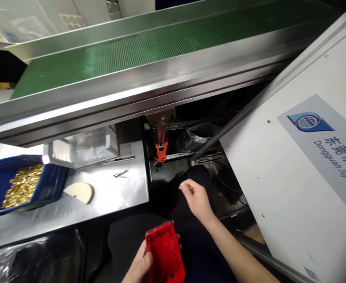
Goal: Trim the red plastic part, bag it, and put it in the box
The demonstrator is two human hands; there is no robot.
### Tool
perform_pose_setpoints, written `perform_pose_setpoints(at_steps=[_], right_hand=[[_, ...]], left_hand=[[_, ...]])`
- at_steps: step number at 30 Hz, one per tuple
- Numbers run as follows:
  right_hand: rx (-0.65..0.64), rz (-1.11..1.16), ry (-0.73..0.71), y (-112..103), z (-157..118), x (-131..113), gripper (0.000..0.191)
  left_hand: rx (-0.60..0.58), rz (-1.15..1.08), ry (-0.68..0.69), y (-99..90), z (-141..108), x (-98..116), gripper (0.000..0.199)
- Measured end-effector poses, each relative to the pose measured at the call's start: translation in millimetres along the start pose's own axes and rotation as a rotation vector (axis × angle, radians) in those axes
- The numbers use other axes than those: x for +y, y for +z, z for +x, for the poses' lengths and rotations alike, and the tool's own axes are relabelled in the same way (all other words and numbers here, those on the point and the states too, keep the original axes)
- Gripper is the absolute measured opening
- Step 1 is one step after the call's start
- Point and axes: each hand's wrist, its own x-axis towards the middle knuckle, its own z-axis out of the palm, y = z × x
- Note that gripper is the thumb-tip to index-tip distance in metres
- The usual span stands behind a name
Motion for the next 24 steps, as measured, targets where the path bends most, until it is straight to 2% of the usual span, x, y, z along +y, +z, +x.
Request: perform_pose_setpoints(at_steps=[3, 6, 8, 10, 12, 14, 17, 20, 24], right_hand=[[-0.242, -0.09, -0.125, 47.1, 37.3, -25.4, 0.011], [-0.396, -0.209, -0.216, 108.1, 75.4, -49.1, 0.01], [-0.468, -0.294, -0.237, 145.4, 95.8, -58.4, 0.019], [-0.522, -0.361, -0.225, 172.7, 108.6, -62.4, 0.023], [-0.552, -0.394, -0.2, 186.5, 114.4, -62.5, 0.02], [-0.556, -0.388, -0.177, 186.1, 115.2, -59.8, 0.017], [-0.547, -0.307, -0.126, 162.4, 108.2, -52.1, 0.015], [-0.582, -0.146, -0.045, 117.8, 84.8, -44.4, 0.012], [-0.58, 0.038, 0.048, 42.1, 26.6, -51.9, 0.022]], left_hand=[[0.068, -0.025, 0.041, -10.4, -11.0, -6.1, 0.081], [0.116, -0.045, 0.085, -12.8, -19.6, -10.8, 0.084], [0.15, -0.051, 0.096, -10.4, -22.9, -11.3, 0.086], [0.189, -0.065, 0.086, -7.9, -25.3, -10.5, 0.082], [0.208, -0.098, 0.08, -8.0, -27.8, -10.1, 0.076], [0.195, -0.137, 0.092, -11.3, -30.8, -11.2, 0.07], [0.172, -0.156, 0.112, -18.0, -34.2, -13.7, 0.066], [0.181, -0.079, 0.11, -18.6, -33.9, -11.7, 0.076], [0.214, 0.074, 0.121, -6.0, -29.7, -0.5, 0.099]])
